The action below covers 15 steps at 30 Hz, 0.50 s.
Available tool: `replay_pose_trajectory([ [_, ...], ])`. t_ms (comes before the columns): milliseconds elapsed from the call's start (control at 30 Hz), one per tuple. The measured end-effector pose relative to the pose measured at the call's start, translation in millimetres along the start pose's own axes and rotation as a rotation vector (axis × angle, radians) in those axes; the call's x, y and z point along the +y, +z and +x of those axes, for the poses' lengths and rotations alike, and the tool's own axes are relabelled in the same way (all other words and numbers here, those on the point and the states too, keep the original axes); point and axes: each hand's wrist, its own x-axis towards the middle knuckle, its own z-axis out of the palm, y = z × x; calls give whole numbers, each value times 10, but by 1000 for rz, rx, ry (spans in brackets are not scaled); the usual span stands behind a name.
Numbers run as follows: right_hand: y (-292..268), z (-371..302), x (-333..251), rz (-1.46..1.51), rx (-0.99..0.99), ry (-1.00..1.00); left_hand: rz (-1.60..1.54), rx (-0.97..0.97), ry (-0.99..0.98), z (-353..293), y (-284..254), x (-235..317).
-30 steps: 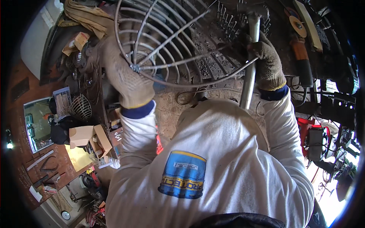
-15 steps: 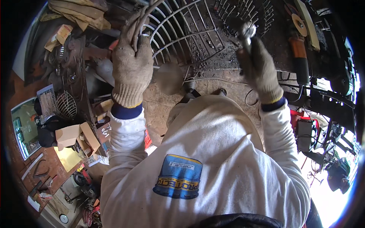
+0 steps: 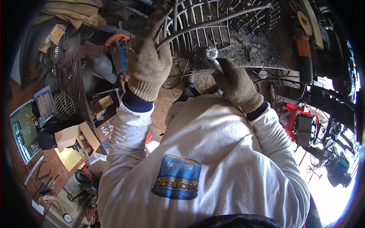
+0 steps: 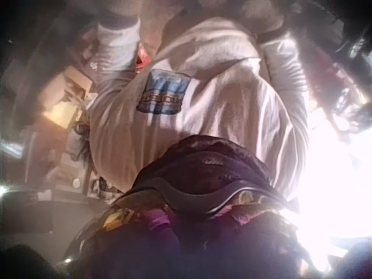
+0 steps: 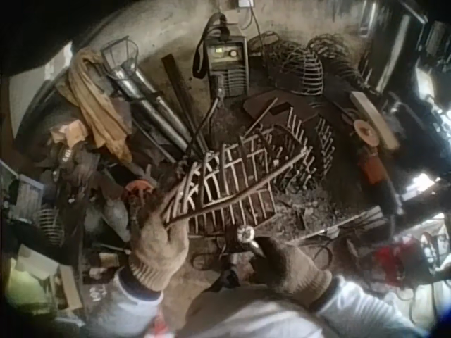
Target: The person uses a hammer to shape a metal cage-like structure and then welds parts of the frame together using a welding torch.
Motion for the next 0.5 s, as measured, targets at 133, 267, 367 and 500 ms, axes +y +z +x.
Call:
replay_pose_trajectory([
  [133,66,103,-91,-11,-2,-92,177,-54,39,4,8,-29],
  [267,-44,188,-275,15,-123,-16,232,-94,11,22,-32,65],
  [367,4,201,-160,-26,-103,-58,199,-110,27,31,-21,23],
  [500,32,192,-91,-65,54,-169,252,-128,-36,14,-15,20],
])
